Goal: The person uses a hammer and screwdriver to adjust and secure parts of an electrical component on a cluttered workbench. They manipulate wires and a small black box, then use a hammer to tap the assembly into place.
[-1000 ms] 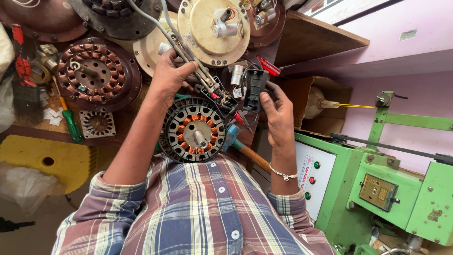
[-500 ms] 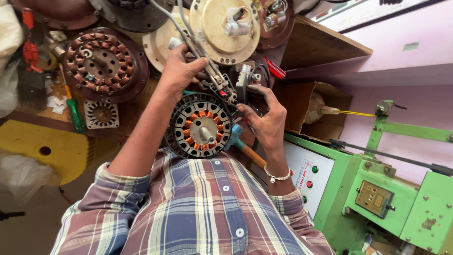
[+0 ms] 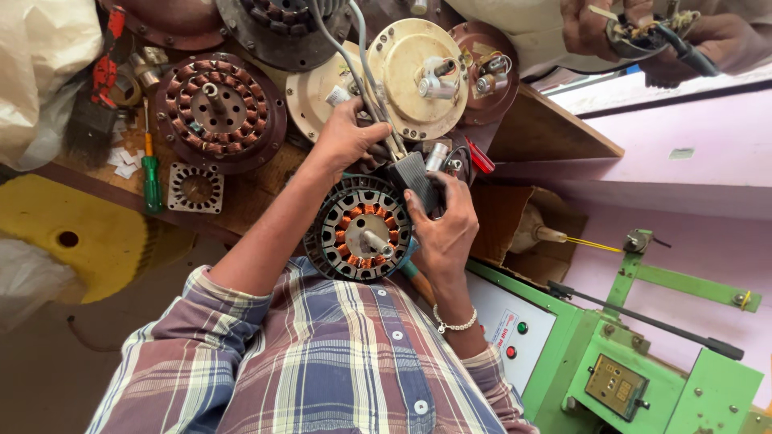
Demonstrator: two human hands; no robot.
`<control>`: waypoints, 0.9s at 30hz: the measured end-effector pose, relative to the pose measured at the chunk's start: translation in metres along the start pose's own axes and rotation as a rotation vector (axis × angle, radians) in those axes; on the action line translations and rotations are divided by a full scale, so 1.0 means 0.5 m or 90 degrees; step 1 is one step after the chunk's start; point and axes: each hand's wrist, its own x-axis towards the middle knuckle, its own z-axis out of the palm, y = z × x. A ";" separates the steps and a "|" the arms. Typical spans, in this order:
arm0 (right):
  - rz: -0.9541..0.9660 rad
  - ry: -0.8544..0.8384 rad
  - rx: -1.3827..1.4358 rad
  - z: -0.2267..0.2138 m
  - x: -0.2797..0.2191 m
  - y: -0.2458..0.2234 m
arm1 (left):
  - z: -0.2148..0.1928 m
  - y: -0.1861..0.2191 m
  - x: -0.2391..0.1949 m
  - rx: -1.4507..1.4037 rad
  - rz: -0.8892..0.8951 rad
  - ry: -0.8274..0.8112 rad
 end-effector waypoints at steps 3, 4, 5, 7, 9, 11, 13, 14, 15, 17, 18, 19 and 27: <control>0.018 -0.030 -0.001 -0.004 0.002 -0.008 | -0.002 -0.005 0.002 -0.014 -0.013 -0.001; 0.047 -0.056 -0.008 -0.005 0.006 -0.009 | -0.002 -0.007 0.003 -0.016 -0.015 -0.003; 0.076 -0.083 -0.016 -0.008 0.010 -0.009 | -0.002 -0.009 0.004 -0.018 -0.017 -0.005; 0.108 -0.123 -0.005 -0.014 0.024 -0.009 | -0.002 -0.010 0.007 -0.021 -0.012 -0.005; 0.117 -0.150 0.031 -0.019 0.033 -0.006 | -0.005 -0.010 0.008 -0.023 -0.003 -0.008; 0.094 -0.158 0.023 -0.025 0.032 0.000 | -0.006 -0.011 0.005 -0.031 0.008 -0.016; 0.094 -0.168 0.028 -0.029 0.041 0.011 | -0.005 -0.009 0.009 -0.014 0.003 -0.017; 0.104 -0.178 0.039 -0.029 0.043 0.016 | -0.005 -0.010 0.010 -0.008 0.000 -0.014; 0.114 -0.189 0.051 -0.029 0.044 0.021 | -0.002 -0.011 0.012 -0.012 -0.004 -0.016; 0.118 -0.186 0.113 -0.023 0.041 0.029 | -0.005 -0.014 0.011 -0.021 -0.015 -0.009; 0.121 -0.185 0.146 -0.020 0.040 0.031 | -0.007 -0.014 0.011 -0.026 -0.008 -0.010; 0.137 -0.189 0.164 -0.015 0.039 0.034 | -0.007 -0.014 0.012 -0.032 -0.002 -0.011; 0.141 -0.166 0.224 0.022 0.013 0.073 | -0.009 -0.018 0.015 0.002 -0.003 -0.005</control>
